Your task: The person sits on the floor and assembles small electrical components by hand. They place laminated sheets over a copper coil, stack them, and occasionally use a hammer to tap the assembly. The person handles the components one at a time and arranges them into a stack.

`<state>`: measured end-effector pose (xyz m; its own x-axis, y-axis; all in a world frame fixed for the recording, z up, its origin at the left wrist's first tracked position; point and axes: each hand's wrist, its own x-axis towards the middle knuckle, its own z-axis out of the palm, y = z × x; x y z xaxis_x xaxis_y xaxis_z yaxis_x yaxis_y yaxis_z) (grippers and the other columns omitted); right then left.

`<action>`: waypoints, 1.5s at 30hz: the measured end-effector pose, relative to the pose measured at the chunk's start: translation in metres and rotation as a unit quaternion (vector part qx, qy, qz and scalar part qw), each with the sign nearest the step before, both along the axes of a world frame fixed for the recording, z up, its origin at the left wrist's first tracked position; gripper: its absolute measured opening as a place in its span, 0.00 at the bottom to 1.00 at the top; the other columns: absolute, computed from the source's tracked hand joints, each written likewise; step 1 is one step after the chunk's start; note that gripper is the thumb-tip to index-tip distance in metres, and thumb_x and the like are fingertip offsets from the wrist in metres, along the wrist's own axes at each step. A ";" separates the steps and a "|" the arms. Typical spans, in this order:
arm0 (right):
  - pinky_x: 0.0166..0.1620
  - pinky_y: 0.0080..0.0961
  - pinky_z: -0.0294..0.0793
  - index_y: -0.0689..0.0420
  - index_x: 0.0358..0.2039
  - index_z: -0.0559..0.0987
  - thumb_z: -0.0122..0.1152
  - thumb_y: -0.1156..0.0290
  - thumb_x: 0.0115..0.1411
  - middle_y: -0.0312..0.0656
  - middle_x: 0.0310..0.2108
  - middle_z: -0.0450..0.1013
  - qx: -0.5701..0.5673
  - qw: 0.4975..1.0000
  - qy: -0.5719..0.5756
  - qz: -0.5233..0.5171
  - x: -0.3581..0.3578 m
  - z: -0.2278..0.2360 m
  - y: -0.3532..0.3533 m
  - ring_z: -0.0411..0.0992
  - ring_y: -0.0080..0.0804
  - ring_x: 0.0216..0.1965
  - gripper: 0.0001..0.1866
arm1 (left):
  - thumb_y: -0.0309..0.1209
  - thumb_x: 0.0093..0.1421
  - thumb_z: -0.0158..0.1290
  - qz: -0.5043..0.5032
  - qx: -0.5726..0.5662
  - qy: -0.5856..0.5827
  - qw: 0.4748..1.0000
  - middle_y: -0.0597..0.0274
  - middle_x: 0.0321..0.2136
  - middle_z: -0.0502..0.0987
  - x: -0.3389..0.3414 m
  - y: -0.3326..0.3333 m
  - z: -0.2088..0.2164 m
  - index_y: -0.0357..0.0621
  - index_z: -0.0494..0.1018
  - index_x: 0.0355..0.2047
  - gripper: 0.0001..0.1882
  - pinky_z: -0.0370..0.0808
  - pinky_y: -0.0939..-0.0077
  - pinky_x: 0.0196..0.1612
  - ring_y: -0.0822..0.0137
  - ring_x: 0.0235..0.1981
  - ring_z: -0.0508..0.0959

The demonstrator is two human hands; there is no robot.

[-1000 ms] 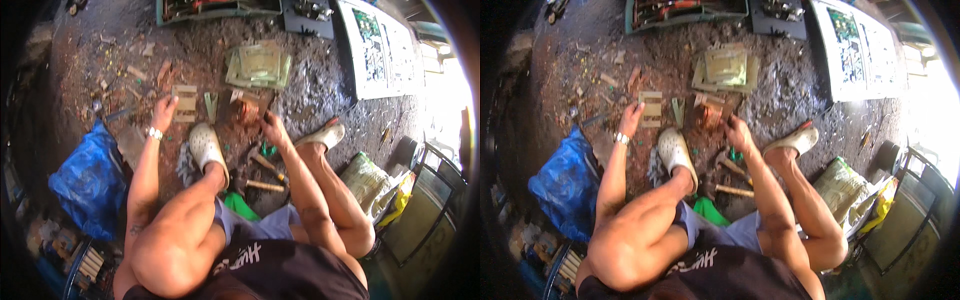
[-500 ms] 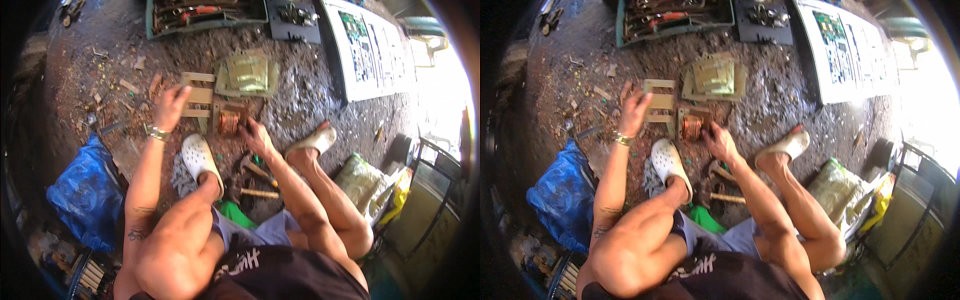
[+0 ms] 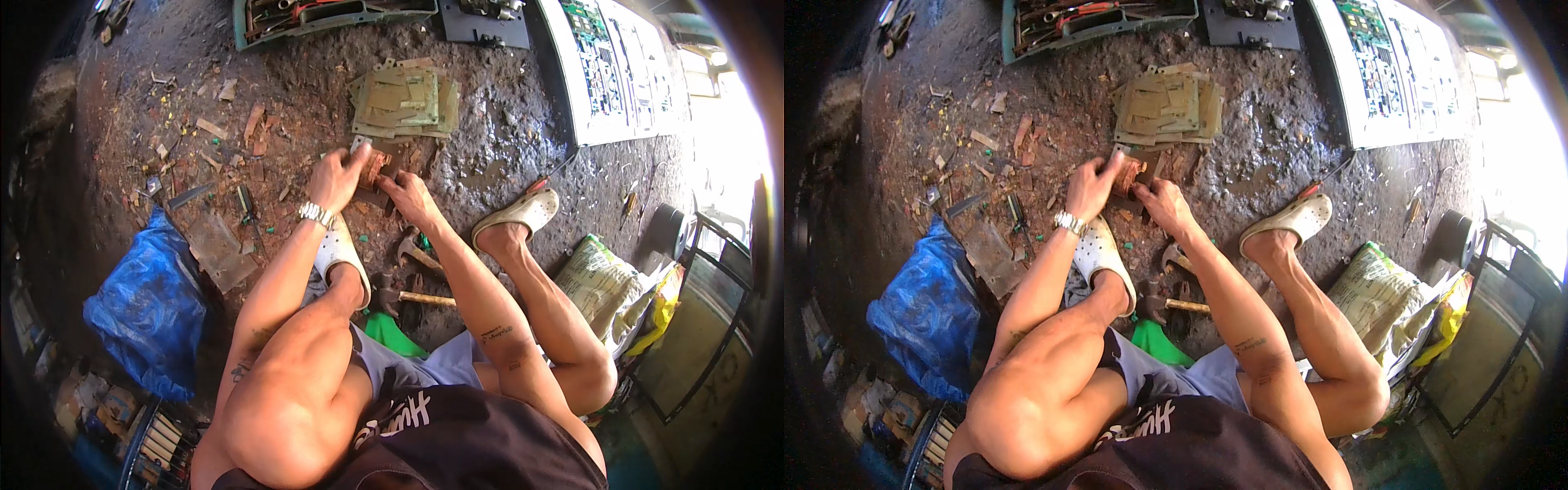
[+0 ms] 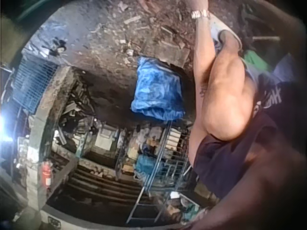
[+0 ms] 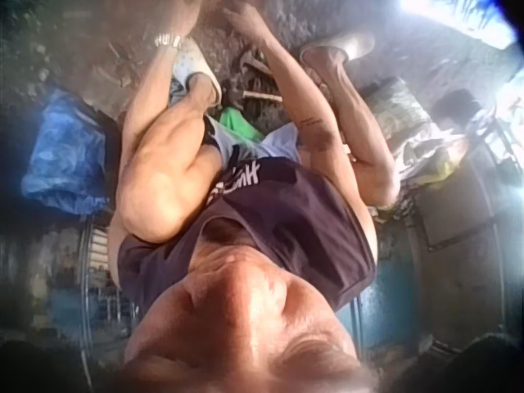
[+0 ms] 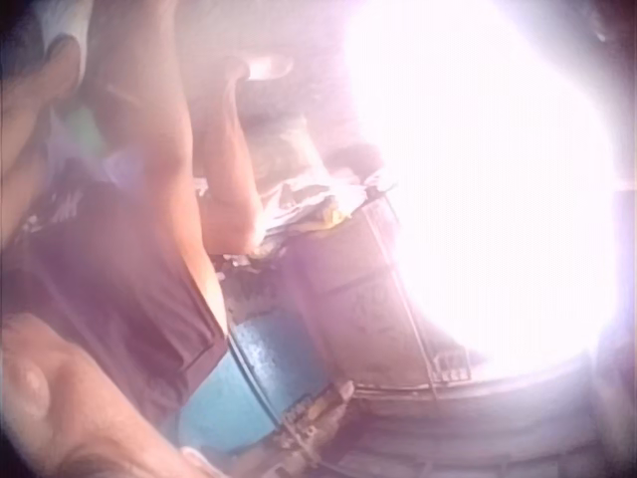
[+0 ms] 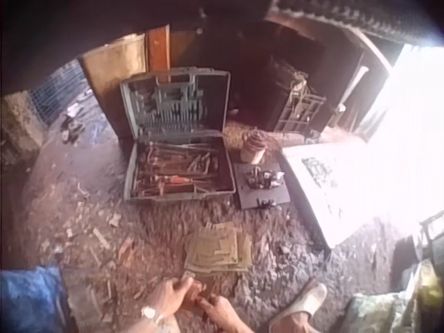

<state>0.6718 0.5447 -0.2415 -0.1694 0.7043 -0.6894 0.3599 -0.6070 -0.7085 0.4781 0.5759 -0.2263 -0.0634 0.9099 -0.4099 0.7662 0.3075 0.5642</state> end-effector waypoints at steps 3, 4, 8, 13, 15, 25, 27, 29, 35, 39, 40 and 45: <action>0.42 0.45 0.80 0.63 0.50 0.83 0.60 0.55 0.68 0.57 0.34 0.83 -0.022 0.998 -0.054 0.005 -0.005 0.001 -0.003 0.84 0.49 0.34 0.23 | 0.71 0.64 0.51 0.020 -0.069 -0.058 0.996 0.41 0.31 0.83 -0.001 0.008 -0.016 0.27 0.82 0.41 0.47 0.77 0.54 0.44 0.49 0.37 0.83; 0.45 0.48 0.80 0.63 0.51 0.82 0.59 0.57 0.68 0.59 0.35 0.83 0.009 0.996 -0.085 0.000 -0.007 0.003 -0.004 0.84 0.54 0.37 0.22 | 0.71 0.64 0.52 0.028 -0.124 -0.081 0.988 0.44 0.30 0.83 0.000 0.011 -0.019 0.28 0.82 0.42 0.47 0.76 0.56 0.42 0.53 0.35 0.82; 0.47 0.50 0.79 0.65 0.48 0.81 0.56 0.55 0.70 0.63 0.34 0.82 -0.033 0.994 -0.089 -0.054 -0.013 0.006 -0.010 0.83 0.59 0.41 0.23 | 0.68 0.66 0.53 0.060 -0.131 -0.123 0.982 0.54 0.27 0.81 0.008 0.002 -0.018 0.31 0.83 0.40 0.42 0.73 0.62 0.37 0.62 0.30 0.77; 0.47 0.54 0.76 0.69 0.44 0.81 0.53 0.48 0.74 0.66 0.33 0.80 -0.017 0.992 -0.107 -0.072 -0.006 -0.007 -0.023 0.80 0.65 0.43 0.30 | 0.68 0.68 0.49 0.063 -0.102 -0.087 0.989 0.45 0.30 0.82 0.015 -0.012 -0.027 0.28 0.81 0.40 0.44 0.76 0.57 0.39 0.54 0.32 0.81; 0.47 0.54 0.76 0.68 0.43 0.81 0.54 0.46 0.73 0.66 0.33 0.80 -0.022 0.990 -0.090 -0.107 0.002 -0.016 -0.024 0.80 0.66 0.43 0.31 | 0.68 0.68 0.48 0.041 -0.049 -0.066 0.996 0.36 0.32 0.82 0.015 -0.016 -0.035 0.25 0.79 0.38 0.45 0.77 0.54 0.41 0.48 0.37 0.84; 0.40 0.37 0.76 0.66 0.44 0.82 0.62 0.47 0.72 0.46 0.31 0.82 0.082 0.986 -0.085 -0.115 0.084 0.037 -0.056 0.75 0.32 0.34 0.28 | 0.69 0.67 0.49 0.141 -0.105 -0.142 0.974 0.56 0.25 0.78 -0.008 -0.026 -0.059 0.33 0.81 0.35 0.42 0.70 0.59 0.34 0.63 0.28 0.75; 0.39 0.36 0.76 0.66 0.47 0.82 0.60 0.50 0.73 0.44 0.30 0.82 0.210 0.949 -0.103 -0.212 0.093 0.048 -0.018 0.75 0.29 0.33 0.26 | 0.69 0.67 0.51 0.100 -0.064 -0.136 0.984 0.60 0.23 0.77 -0.002 -0.028 -0.058 0.35 0.81 0.35 0.40 0.68 0.60 0.32 0.65 0.25 0.73; 0.36 0.32 0.74 0.66 0.54 0.81 0.56 0.49 0.74 0.47 0.33 0.82 0.131 0.966 -0.109 -0.192 0.108 0.056 0.040 0.74 0.28 0.30 0.29 | 0.67 0.66 0.53 0.127 -0.007 -0.127 0.984 0.58 0.20 0.75 0.009 -0.032 -0.055 0.35 0.81 0.31 0.39 0.67 0.60 0.31 0.63 0.25 0.72; 0.35 0.31 0.76 0.66 0.45 0.84 0.60 0.34 0.67 0.45 0.31 0.82 0.044 0.982 -0.167 -0.074 0.095 0.021 0.128 0.77 0.31 0.29 0.39 | 0.69 0.65 0.54 0.143 -0.101 -0.100 0.979 0.58 0.21 0.77 0.005 -0.025 -0.044 0.37 0.80 0.25 0.40 0.69 0.64 0.35 0.63 0.28 0.75; 0.54 0.45 0.81 0.55 0.59 0.81 0.63 0.34 0.64 0.56 0.51 0.82 0.002 0.990 -0.142 -0.016 0.058 -0.021 0.040 0.82 0.49 0.53 0.38 | 0.65 0.69 0.51 0.173 0.011 -0.119 0.978 0.47 0.39 0.85 -0.042 -0.010 -0.052 0.33 0.82 0.46 0.39 0.74 0.58 0.50 0.57 0.41 0.81; 0.57 0.45 0.79 0.59 0.61 0.80 0.64 0.33 0.63 0.58 0.53 0.81 -0.005 0.993 -0.106 -0.045 0.039 -0.030 0.018 0.80 0.51 0.55 0.41 | 0.63 0.70 0.52 0.134 0.000 -0.118 0.984 0.47 0.41 0.85 -0.044 -0.012 -0.057 0.33 0.81 0.47 0.37 0.74 0.59 0.52 0.56 0.44 0.82; 0.60 0.49 0.75 0.67 0.62 0.72 0.67 0.44 0.65 0.66 0.58 0.74 0.024 0.975 -0.196 -0.103 -0.017 -0.010 -0.026 0.75 0.61 0.58 0.39 | 0.47 0.71 0.57 0.098 -0.035 -0.114 0.988 0.48 0.47 0.85 -0.057 -0.020 -0.068 0.36 0.80 0.53 0.25 0.75 0.64 0.55 0.56 0.50 0.82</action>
